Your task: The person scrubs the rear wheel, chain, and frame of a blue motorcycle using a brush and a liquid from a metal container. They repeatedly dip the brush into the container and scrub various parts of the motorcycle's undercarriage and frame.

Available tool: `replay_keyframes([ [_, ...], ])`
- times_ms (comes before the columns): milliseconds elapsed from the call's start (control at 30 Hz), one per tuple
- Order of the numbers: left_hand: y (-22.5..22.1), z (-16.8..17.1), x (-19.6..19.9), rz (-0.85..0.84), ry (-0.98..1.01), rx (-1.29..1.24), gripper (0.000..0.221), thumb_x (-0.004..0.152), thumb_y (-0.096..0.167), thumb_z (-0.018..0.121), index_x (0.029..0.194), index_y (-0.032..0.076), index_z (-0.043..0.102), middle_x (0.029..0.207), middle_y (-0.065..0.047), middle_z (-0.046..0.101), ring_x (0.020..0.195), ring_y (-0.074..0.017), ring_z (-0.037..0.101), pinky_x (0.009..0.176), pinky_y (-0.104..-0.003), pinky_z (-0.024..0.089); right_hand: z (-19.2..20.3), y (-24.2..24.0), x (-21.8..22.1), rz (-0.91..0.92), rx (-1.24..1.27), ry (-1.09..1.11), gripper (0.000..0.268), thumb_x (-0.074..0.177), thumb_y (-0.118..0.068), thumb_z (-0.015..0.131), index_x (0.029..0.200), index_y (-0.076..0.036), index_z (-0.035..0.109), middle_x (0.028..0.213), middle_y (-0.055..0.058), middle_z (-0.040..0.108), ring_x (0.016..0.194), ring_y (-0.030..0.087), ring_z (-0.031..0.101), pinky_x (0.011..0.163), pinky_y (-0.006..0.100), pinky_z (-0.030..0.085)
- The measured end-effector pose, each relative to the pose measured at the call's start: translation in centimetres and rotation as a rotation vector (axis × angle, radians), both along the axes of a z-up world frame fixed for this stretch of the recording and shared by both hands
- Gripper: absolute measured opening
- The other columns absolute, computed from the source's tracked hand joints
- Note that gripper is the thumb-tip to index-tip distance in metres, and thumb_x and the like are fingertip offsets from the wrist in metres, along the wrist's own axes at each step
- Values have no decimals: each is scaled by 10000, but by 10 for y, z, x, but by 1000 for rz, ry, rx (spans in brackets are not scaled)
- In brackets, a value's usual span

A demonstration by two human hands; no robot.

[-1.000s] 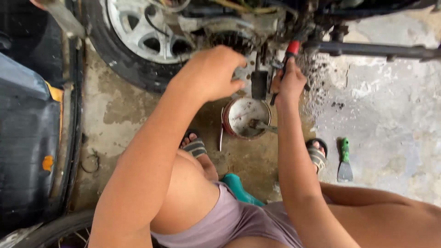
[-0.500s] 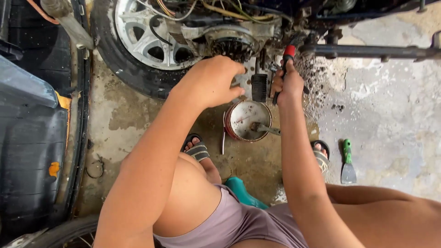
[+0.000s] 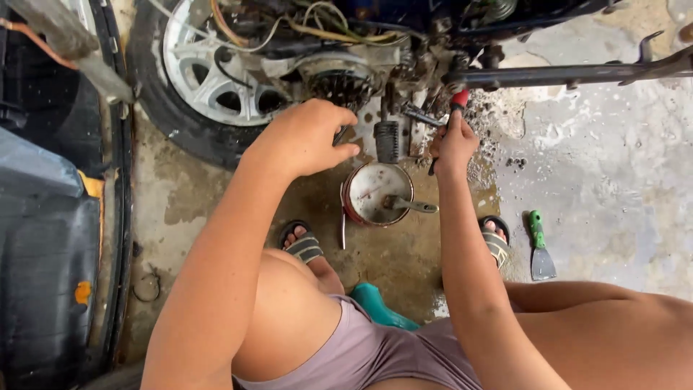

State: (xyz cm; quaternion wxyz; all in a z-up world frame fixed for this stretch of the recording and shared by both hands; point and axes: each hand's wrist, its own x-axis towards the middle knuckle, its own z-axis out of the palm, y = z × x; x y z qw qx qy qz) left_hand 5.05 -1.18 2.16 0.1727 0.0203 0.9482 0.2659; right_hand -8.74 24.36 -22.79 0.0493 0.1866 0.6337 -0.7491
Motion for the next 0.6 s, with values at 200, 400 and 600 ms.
replay_keyframes([
  [200, 19, 2, -19, -54, -73, -59, 478, 942, 261, 682, 1364, 37, 665, 1171, -193, 728, 1082, -378, 707, 913, -530, 568, -69, 51, -36, 193, 411, 290, 300, 1090, -192, 595, 1248, 51, 674, 636, 77, 623, 493, 56, 455, 428, 245, 296],
  [400, 36, 9, -34, -44, -161, -95, 485, 952, 261, 654, 1384, 43, 652, 1222, -206, 713, 1127, -387, 697, 943, -526, 567, -18, 60, -24, 273, 484, 520, 175, 1041, -87, 653, 1129, 36, 740, 959, 241, 744, 542, 129, 428, 460, 332, 335],
  [600, 41, 15, -44, 16, -250, -136, 507, 958, 260, 624, 1416, 43, 622, 1261, -205, 707, 1148, -365, 704, 948, -502, 580, -89, 74, -64, 316, 465, 523, 171, 1030, -132, 628, 1043, -63, 784, 562, 43, 574, 494, 113, 449, 483, 281, 325],
])
